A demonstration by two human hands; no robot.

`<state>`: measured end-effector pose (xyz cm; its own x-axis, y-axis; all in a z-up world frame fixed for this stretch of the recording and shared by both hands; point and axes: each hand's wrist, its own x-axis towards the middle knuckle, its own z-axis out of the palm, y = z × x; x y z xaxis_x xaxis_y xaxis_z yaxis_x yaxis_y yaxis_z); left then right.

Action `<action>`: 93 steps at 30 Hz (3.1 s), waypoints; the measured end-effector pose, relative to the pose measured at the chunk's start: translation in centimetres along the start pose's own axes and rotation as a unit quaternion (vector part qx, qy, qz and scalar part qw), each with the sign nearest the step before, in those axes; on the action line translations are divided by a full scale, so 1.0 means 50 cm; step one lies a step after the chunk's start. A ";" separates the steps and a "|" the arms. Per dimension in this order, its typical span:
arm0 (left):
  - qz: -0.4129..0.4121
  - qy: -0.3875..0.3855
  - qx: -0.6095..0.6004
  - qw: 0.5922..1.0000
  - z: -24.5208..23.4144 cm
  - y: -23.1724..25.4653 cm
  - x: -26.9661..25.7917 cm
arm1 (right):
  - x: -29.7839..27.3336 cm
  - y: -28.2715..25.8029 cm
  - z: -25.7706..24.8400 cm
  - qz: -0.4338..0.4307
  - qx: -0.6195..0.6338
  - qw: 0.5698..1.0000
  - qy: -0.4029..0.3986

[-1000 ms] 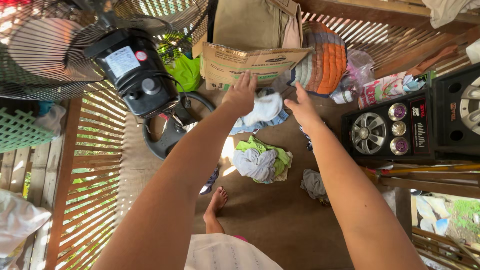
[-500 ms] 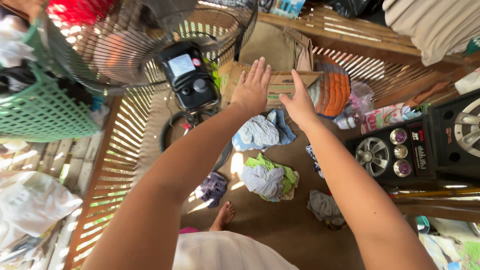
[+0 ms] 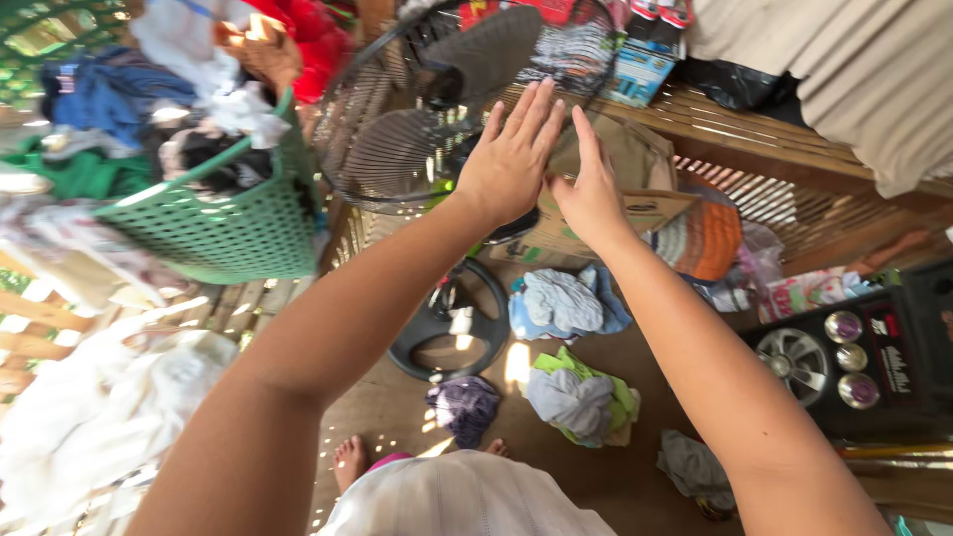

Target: The person picks up various items of clothing from a basket and surrounding surfaces, shakes them out, and folds them by hand.

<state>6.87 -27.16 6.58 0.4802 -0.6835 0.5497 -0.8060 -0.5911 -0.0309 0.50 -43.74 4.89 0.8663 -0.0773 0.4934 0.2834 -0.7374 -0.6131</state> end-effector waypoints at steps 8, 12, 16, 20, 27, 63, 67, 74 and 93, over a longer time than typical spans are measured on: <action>-0.025 0.000 -0.026 0.999 -0.140 -0.184 -0.164 | 0.028 -0.178 0.176 -0.101 -0.027 0.995 0.002; -0.024 0.010 -0.012 1.000 -0.191 -0.275 -0.235 | 0.036 -0.268 0.255 -0.095 -0.028 0.995 -0.017; -0.039 0.006 -0.031 0.999 -0.220 -0.358 -0.302 | 0.040 -0.337 0.339 -0.084 -0.014 0.996 -0.030; -0.069 -0.001 -0.050 0.996 -0.248 -0.426 -0.375 | 0.042 -0.395 0.421 -0.087 0.010 0.995 -0.046; -0.132 0.013 -0.049 0.990 -0.272 -0.545 -0.497 | 0.059 -0.452 0.535 -0.106 0.006 0.991 -0.083; -0.374 0.071 -0.147 0.913 -0.182 -0.770 -0.458 | 0.068 -0.489 0.689 -0.125 -0.234 0.932 -0.247; -0.279 0.169 -0.234 0.916 -0.221 -0.745 -0.448 | 0.066 -0.478 0.689 -0.115 -0.223 0.936 -0.248; -0.264 0.212 -0.404 0.850 -0.342 -0.656 -0.401 | 0.064 -0.424 0.697 -0.133 -0.056 0.973 -0.177; -0.194 0.011 -0.610 0.768 -0.339 -0.402 -0.396 | -0.056 -0.496 0.377 0.138 0.660 0.739 0.003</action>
<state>7.71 5.51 10.48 0.7705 -0.5423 0.3350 -0.3352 0.1023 0.9366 -1.18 -12.58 7.08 0.9656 -0.1079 0.2367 0.2528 0.6026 -0.7569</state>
